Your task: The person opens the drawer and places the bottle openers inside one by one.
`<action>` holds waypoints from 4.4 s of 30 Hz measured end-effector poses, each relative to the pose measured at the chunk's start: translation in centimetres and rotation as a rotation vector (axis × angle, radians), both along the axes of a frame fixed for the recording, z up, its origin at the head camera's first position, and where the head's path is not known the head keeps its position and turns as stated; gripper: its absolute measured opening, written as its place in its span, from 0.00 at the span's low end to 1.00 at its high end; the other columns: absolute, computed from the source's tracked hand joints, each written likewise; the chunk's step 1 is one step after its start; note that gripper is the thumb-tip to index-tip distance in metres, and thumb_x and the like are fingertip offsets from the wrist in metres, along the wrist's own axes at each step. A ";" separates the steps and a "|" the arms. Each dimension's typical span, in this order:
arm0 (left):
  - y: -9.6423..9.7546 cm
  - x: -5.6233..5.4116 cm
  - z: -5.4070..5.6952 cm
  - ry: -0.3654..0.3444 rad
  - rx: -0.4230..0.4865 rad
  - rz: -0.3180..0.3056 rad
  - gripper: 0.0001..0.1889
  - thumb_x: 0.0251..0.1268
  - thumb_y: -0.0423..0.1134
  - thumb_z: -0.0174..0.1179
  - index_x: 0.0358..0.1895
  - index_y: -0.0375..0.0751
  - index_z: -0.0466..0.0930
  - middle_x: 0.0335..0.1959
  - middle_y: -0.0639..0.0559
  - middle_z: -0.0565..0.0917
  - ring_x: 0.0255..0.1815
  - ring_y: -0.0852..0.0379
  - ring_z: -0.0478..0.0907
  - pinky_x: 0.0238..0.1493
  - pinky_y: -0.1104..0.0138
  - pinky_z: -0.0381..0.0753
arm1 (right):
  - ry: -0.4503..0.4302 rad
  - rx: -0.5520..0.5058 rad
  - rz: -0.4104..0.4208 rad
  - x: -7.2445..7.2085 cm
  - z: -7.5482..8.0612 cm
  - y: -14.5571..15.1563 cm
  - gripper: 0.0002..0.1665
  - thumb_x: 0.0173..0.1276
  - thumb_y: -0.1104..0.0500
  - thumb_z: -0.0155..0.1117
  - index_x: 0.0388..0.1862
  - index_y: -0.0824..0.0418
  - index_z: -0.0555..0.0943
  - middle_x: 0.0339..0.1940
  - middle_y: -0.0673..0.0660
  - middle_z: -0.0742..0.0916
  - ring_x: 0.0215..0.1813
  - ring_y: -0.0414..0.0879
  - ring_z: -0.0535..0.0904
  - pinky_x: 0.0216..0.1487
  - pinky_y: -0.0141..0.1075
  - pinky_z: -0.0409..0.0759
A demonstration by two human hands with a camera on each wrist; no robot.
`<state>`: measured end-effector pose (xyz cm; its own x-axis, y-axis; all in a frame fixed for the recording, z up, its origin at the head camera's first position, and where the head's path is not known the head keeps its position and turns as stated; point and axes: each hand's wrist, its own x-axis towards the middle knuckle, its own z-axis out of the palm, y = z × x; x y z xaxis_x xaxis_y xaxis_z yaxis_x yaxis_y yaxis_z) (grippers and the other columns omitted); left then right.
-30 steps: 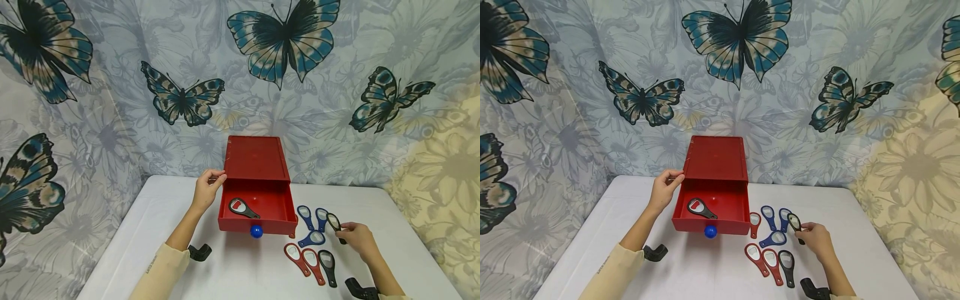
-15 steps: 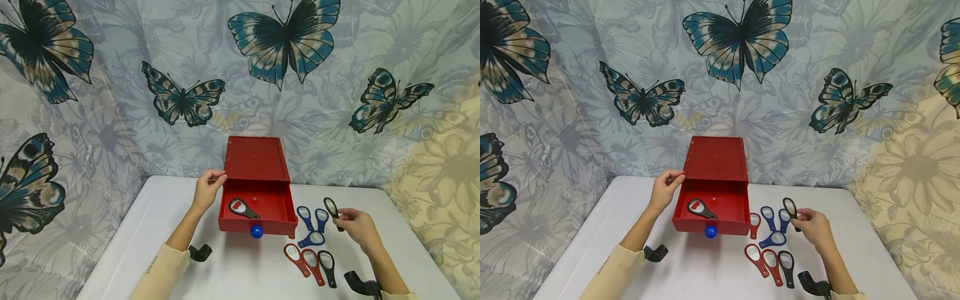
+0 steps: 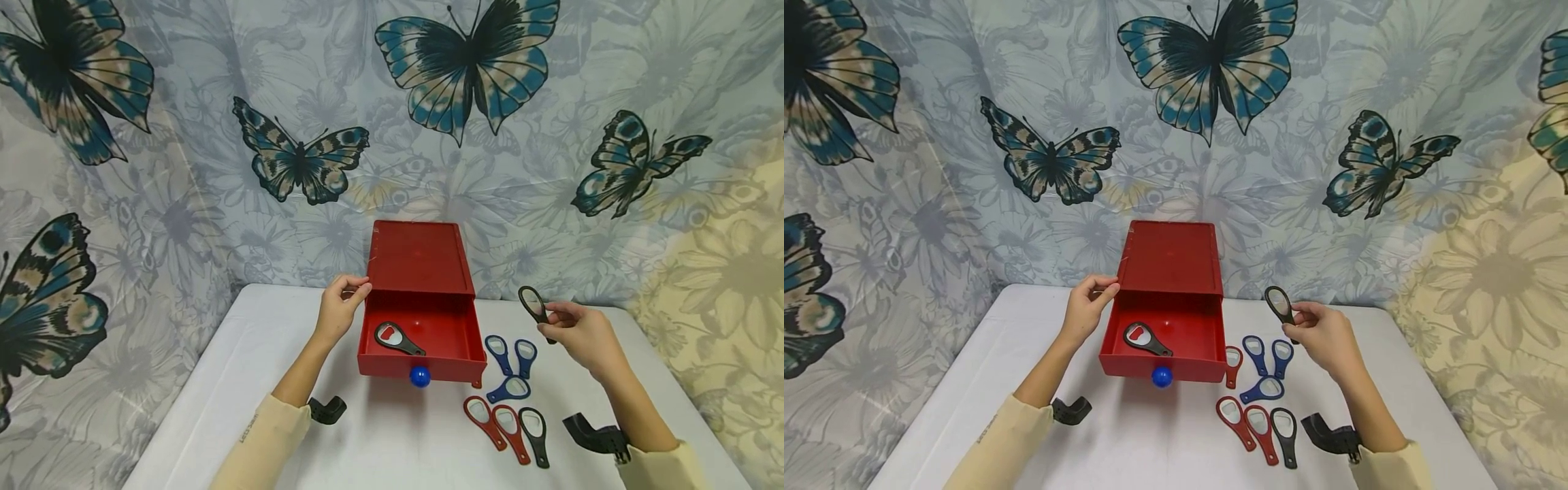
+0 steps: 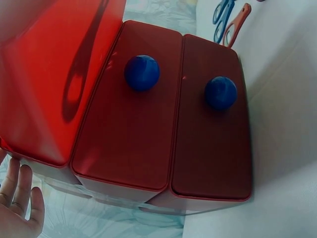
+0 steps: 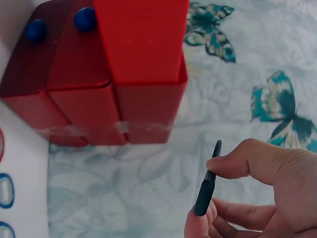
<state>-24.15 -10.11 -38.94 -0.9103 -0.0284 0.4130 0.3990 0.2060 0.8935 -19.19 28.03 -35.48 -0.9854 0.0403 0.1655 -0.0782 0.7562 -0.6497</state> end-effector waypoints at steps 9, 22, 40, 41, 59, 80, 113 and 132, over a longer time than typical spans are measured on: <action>-0.1 -0.1 -0.1 0.008 0.013 -0.004 0.09 0.65 0.30 0.61 0.44 0.26 0.81 0.46 0.32 0.82 0.38 0.69 0.75 0.51 0.55 0.80 | 0.036 0.020 0.089 -0.7 2.9 -2.6 0.25 0.60 0.64 0.68 0.54 0.76 0.78 0.36 0.62 0.86 0.30 0.29 0.74 0.29 0.24 0.77; -0.2 0.0 0.1 -0.001 0.003 0.013 0.09 0.66 0.31 0.61 0.44 0.26 0.81 0.47 0.33 0.82 0.38 0.68 0.76 0.46 0.71 0.79 | 0.047 -0.022 0.262 -1.1 5.1 -8.1 0.22 0.58 0.68 0.68 0.52 0.73 0.80 0.34 0.61 0.84 0.35 0.47 0.78 0.33 0.24 0.79; 0.2 0.0 -0.1 0.015 0.005 0.008 0.09 0.65 0.30 0.61 0.44 0.26 0.81 0.47 0.33 0.83 0.38 0.72 0.75 0.45 0.73 0.76 | -0.054 0.064 0.441 -2.5 2.2 -13.4 0.16 0.54 0.68 0.69 0.44 0.70 0.82 0.28 0.55 0.82 0.33 0.43 0.75 0.34 0.30 0.75; 0.2 0.0 -0.1 0.016 0.004 0.008 0.09 0.65 0.30 0.61 0.44 0.26 0.81 0.47 0.33 0.83 0.38 0.72 0.75 0.45 0.74 0.76 | -0.059 0.078 0.440 -2.6 2.0 -13.5 0.17 0.54 0.67 0.69 0.44 0.70 0.82 0.28 0.54 0.82 0.32 0.43 0.75 0.34 0.30 0.75; 0.2 0.0 -0.1 0.021 -0.004 0.009 0.09 0.65 0.31 0.61 0.44 0.26 0.81 0.46 0.33 0.82 0.38 0.70 0.75 0.46 0.69 0.78 | -0.143 0.283 0.364 -3.3 -0.1 -15.6 0.20 0.54 0.63 0.74 0.46 0.70 0.83 0.28 0.56 0.84 0.31 0.45 0.75 0.31 0.35 0.76; 0.1 0.0 0.0 0.010 0.011 -0.007 0.10 0.65 0.30 0.61 0.45 0.26 0.81 0.46 0.32 0.82 0.38 0.71 0.75 0.45 0.75 0.77 | -0.016 0.012 0.406 -2.7 4.1 -10.5 0.13 0.68 0.56 0.64 0.45 0.65 0.84 0.36 0.57 0.88 0.38 0.46 0.80 0.37 0.35 0.78; 0.1 -0.1 -0.2 0.024 0.015 -0.012 0.10 0.65 0.30 0.61 0.45 0.25 0.81 0.46 0.32 0.81 0.38 0.72 0.74 0.49 0.62 0.79 | -0.353 0.075 0.019 -5.8 -8.3 2.3 0.35 0.68 0.51 0.61 0.57 0.82 0.70 0.51 0.80 0.79 0.40 0.62 0.83 0.35 0.43 0.83; 0.1 -0.2 -0.3 0.024 0.013 -0.002 0.10 0.65 0.30 0.61 0.44 0.25 0.81 0.46 0.32 0.82 0.37 0.72 0.75 0.46 0.71 0.78 | -0.439 0.221 -0.123 -5.3 -14.1 2.2 0.35 0.60 0.51 0.68 0.43 0.85 0.73 0.30 0.71 0.82 0.29 0.54 0.77 0.27 0.38 0.77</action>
